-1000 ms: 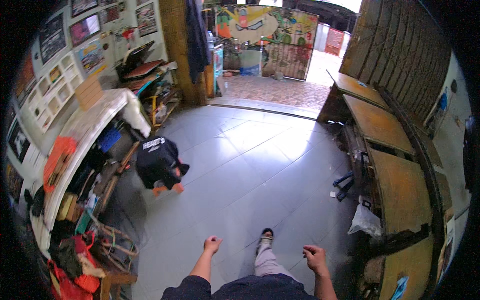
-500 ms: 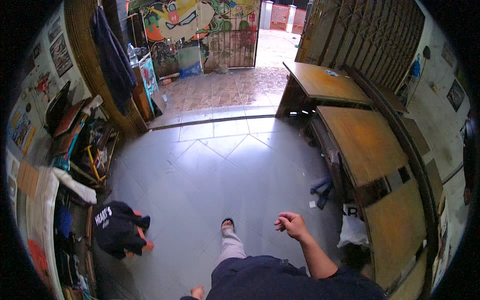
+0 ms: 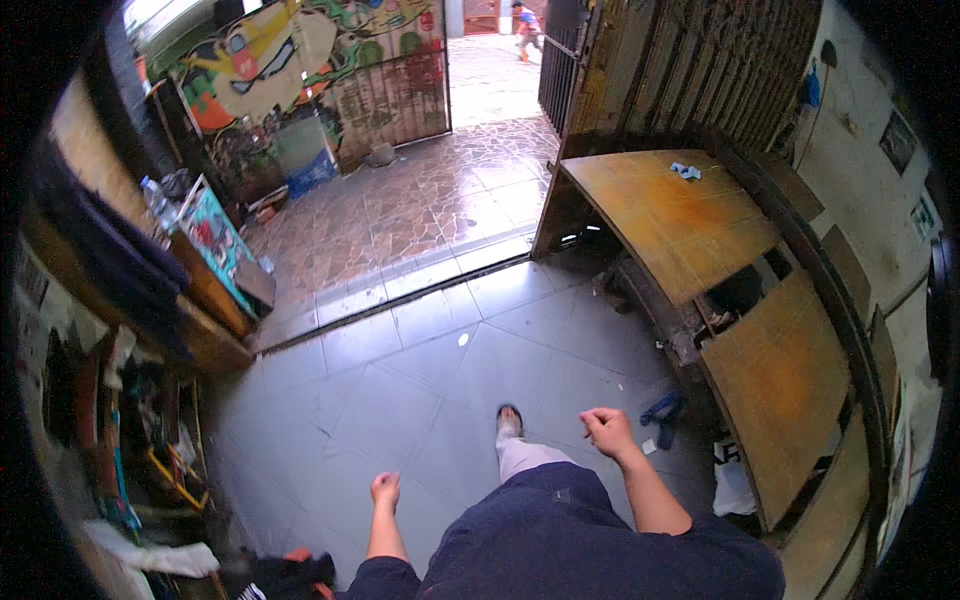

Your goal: The person assembles flat cardboard boxes by folding the flaps and tucking the tabs to form rectangular containers. The person moves between a cluttered table and a workbench, handling multiple boxes one at a time and stacking the finished ones.

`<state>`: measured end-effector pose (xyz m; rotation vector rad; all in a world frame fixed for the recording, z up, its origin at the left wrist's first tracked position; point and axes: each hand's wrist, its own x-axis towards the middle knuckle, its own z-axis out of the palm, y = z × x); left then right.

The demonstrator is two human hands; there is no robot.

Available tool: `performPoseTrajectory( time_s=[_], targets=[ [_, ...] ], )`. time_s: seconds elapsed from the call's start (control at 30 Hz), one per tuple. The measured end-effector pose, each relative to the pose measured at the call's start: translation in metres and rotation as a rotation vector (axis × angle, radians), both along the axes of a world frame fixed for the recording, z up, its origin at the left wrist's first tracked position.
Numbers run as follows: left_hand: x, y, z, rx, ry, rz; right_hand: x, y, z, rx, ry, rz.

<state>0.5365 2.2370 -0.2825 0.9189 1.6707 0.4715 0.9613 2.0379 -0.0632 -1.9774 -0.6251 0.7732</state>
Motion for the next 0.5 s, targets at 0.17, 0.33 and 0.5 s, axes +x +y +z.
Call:
performPoseTrajectory(
  time_s=[0.17,0.33,0.5],
  targets=[
    [0.135,0.190,0.000,0.272,0.104,-0.195,0.095,0.143,-0.023,-0.029,0.109,-0.113],
    [0.178,0.272,-0.002,-0.267,0.130,-0.305,0.186,0.343,-0.005,0.125,0.165,0.174],
    [0.201,0.365,-0.006,-0.250,0.308,-0.638,0.246,0.522,0.033,0.210,0.119,0.190]
  ],
)
